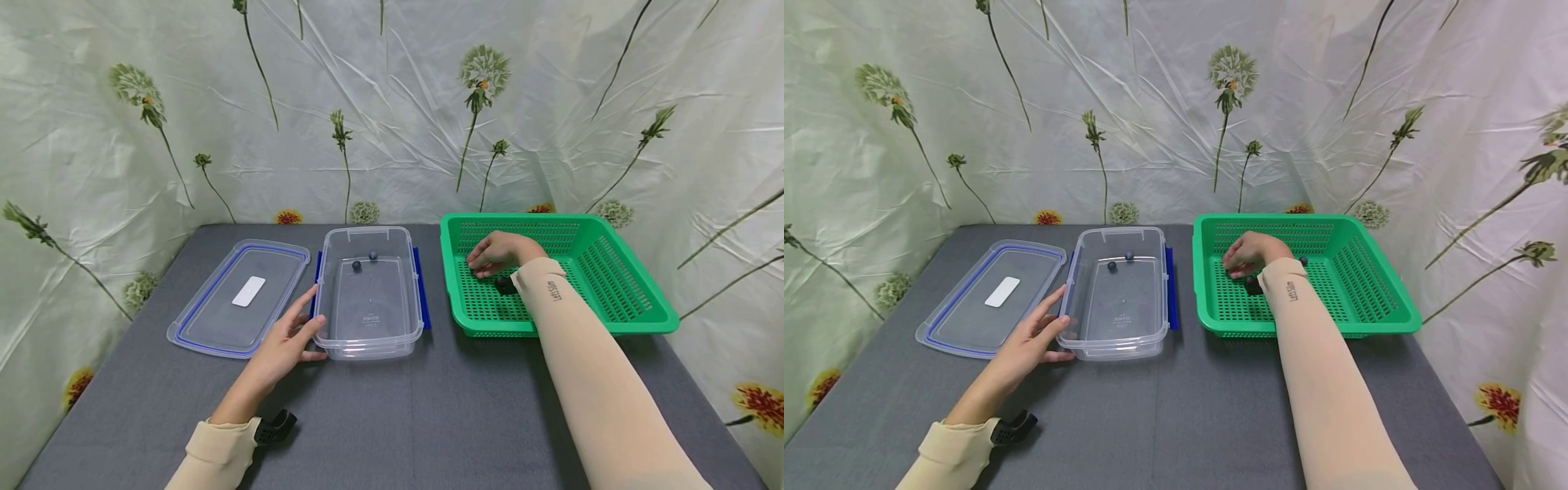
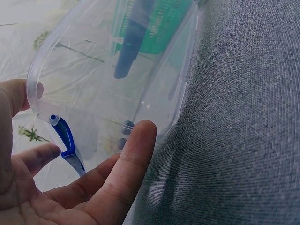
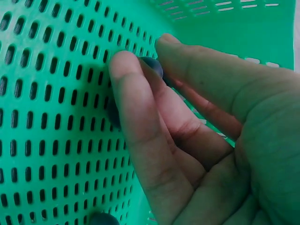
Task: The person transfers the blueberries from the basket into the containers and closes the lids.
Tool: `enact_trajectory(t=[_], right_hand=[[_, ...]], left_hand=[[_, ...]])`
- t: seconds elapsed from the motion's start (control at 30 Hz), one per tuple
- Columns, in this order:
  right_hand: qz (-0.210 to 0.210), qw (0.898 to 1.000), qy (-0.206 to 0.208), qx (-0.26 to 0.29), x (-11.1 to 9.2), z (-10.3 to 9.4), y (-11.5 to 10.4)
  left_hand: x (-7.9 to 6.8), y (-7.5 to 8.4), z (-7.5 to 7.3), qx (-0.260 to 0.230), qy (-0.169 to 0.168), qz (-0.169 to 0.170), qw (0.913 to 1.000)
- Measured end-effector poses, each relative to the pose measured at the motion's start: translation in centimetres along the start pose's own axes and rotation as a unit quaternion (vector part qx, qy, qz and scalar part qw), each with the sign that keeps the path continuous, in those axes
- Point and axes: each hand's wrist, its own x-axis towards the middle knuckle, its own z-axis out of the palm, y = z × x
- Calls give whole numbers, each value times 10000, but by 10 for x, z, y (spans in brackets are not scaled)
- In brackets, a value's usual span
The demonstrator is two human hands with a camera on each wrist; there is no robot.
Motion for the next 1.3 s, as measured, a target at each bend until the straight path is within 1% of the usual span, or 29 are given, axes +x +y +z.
enact_trajectory(t=[0.27,0.4,0.57,0.67,0.77,0.9,1.13,1.3], right_hand=[[35,9993,279,-254,-4,0,3],[32,9976,477,-506,-5,2,2],[-38,9939,622,-915,-1,7,1],[-74,9927,664,-1003,2,9,0],[-115,9932,637,-971,4,11,-2],[-234,9953,492,-804,3,9,-1],[-445,9985,231,-208,0,5,1],[-608,9980,160,27,-1,2,2]], left_hand=[[0,0,0,9,20,-6,10000],[-1,0,0,11,21,-12,10000],[0,-1,0,-29,15,-36,10000],[0,0,0,-33,18,-44,10000],[-1,0,0,-19,13,-38,10000],[-1,1,1,-27,-5,-14,10000],[0,1,1,-43,-18,-11,10000],[-1,1,2,-71,-11,-45,10000]])
